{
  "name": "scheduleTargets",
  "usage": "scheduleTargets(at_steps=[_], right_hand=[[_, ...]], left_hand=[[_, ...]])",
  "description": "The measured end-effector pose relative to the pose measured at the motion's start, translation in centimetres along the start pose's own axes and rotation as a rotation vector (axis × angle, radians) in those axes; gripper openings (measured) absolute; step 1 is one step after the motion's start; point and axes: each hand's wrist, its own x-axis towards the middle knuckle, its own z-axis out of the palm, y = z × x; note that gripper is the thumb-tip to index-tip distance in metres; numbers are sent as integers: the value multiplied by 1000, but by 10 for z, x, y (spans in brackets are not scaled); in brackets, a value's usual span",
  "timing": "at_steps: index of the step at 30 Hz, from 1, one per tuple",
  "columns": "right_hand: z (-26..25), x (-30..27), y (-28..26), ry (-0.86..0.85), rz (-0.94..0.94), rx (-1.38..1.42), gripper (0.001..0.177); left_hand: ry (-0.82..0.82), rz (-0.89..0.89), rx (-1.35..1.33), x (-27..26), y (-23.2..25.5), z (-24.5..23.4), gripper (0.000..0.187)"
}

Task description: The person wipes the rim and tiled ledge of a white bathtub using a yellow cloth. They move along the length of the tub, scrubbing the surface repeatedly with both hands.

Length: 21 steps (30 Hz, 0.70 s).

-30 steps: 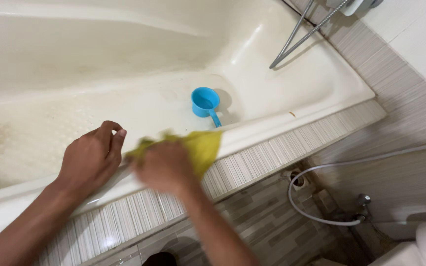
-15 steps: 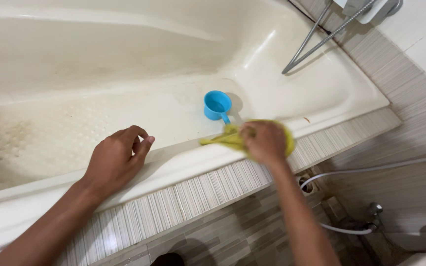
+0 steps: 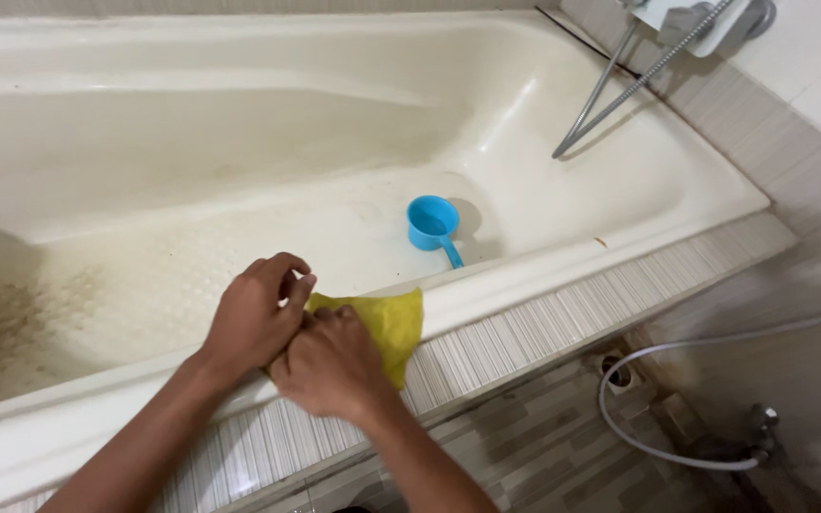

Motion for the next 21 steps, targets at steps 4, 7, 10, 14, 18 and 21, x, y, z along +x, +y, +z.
scheduleTargets(at_steps=[4,7,10,14,18,21], right_hand=[[10,-14,6,270,84,253,36],[15,-36,56,198,201,291,41],[1,-57,137,347,272,168,32],[-20,-87,240,306,554,-82,37],[-11,-93,266,214,696,-173,41],[-15,-65,225,-67,744,-108,48]], left_hand=[[-91,-137,-48,2,-1,-8,23],[-151,-181,-71,-2,1,-6,23],[-115,-82,-55,-2,5,-4,22],[-72,6,-39,3,3,-6,21],[-87,-23,-28,-1,3,5,21],[-84,18,-4,5,6,4,21]])
